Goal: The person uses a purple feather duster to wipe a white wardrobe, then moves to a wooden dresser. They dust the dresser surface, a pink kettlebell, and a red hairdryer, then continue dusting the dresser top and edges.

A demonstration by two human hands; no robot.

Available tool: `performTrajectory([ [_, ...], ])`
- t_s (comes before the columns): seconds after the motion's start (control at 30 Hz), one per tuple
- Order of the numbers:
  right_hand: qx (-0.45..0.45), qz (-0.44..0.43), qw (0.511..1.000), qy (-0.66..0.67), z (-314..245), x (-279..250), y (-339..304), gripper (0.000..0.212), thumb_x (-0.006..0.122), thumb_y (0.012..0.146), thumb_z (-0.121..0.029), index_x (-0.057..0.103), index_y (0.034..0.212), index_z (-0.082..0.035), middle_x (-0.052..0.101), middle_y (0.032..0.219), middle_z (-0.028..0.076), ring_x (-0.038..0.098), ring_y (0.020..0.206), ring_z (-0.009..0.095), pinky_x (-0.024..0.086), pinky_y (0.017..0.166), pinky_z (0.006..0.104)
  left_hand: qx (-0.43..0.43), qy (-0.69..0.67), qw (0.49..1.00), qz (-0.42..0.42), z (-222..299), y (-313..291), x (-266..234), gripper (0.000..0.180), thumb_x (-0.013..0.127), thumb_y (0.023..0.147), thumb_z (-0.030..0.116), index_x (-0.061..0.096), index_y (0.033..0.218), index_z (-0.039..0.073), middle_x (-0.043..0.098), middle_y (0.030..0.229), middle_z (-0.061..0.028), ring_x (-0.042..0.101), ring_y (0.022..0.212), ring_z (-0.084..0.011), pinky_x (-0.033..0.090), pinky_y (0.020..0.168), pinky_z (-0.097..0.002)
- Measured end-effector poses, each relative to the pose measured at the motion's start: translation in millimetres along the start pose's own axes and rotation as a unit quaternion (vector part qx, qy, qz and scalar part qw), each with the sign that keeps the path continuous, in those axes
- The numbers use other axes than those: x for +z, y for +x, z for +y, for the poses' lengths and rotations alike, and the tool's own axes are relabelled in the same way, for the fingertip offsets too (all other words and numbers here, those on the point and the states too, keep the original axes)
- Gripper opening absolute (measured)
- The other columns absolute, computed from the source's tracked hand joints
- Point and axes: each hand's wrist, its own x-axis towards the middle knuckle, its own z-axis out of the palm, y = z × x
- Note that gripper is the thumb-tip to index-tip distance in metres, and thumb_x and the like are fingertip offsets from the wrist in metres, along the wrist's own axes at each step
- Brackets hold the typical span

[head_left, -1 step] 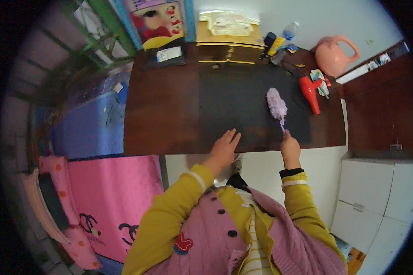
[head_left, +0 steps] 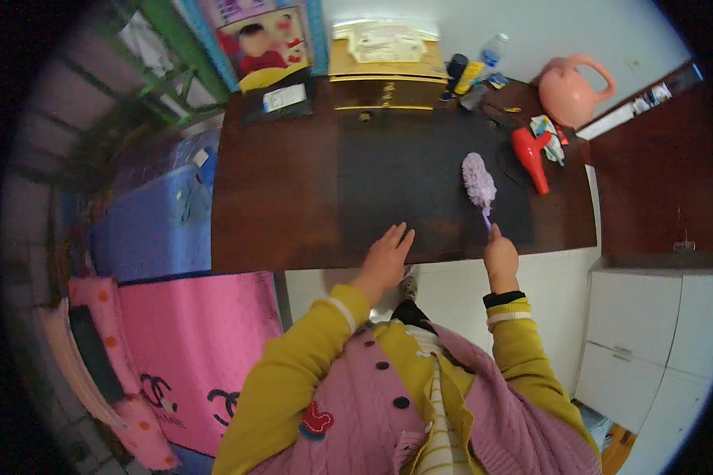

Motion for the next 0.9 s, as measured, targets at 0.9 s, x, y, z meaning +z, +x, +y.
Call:
performTrajectory([
  [0.9, -0.246, -0.159, 0.925, 0.241, 132, 5, 7, 0.039, 0.051, 0.095, -0.021, 0.060, 0.133, -0.030, 0.069, 0.095, 0.019, 0.067, 0.082, 0.037, 0.053, 0.074, 0.0477, 0.041, 0.050, 0.996, -0.062, 122, 98, 65, 0.073, 0.074, 0.072, 0.006, 0.048, 0.140, 0.002, 0.044, 0.147, -0.0219, 0.043, 0.135, -0.0397, 0.039, 0.110, -0.0459],
])
